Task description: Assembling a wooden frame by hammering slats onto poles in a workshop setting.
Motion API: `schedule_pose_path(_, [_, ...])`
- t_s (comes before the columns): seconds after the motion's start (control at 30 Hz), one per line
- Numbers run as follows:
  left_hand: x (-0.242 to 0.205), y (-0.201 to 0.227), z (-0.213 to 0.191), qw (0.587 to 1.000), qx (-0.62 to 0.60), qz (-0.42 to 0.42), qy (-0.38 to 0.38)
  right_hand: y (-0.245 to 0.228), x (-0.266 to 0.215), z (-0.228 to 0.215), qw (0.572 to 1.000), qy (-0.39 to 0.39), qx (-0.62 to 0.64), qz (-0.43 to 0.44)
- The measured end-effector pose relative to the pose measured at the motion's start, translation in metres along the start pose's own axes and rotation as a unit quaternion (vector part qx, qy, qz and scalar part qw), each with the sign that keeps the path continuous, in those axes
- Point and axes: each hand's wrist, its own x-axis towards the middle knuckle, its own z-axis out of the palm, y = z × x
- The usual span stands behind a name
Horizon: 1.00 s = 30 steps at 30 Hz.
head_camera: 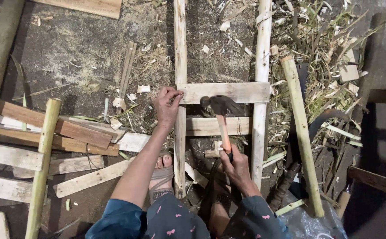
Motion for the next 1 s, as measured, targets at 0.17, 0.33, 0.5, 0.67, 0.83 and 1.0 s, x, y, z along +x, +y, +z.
schedule_pose_path(0.17, [0.0, 0.005, -0.002, 1.0, -0.002, 0.017, -0.011, -0.01, 0.025, -0.002, 0.986, -0.006, -0.087, -0.139])
schedule_pose_path(0.33, [0.003, -0.006, 0.003, 1.0, -0.018, 0.018, -0.002, -0.025, 0.038, 0.0, 0.984, -0.035, -0.122, -0.126])
schedule_pose_path(0.5, [0.003, -0.014, 0.002, 0.997, -0.047, -0.053, -0.014, -0.026, 0.043, 0.002, 0.981, -0.021, -0.14, -0.135])
schedule_pose_path(0.67, [0.004, -0.013, -0.001, 0.996, -0.075, -0.039, -0.007, -0.011, 0.047, 0.007, 0.982, -0.055, -0.114, -0.137])
schedule_pose_path(0.83, [0.002, -0.015, -0.002, 0.998, -0.059, -0.01, -0.003, -0.008, 0.049, 0.008, 0.978, -0.069, -0.157, -0.121])
schedule_pose_path(1.0, [0.001, -0.029, 0.009, 0.999, -0.051, 0.01, 0.009, -0.006, 0.061, 0.012, 0.965, -0.069, -0.205, -0.149])
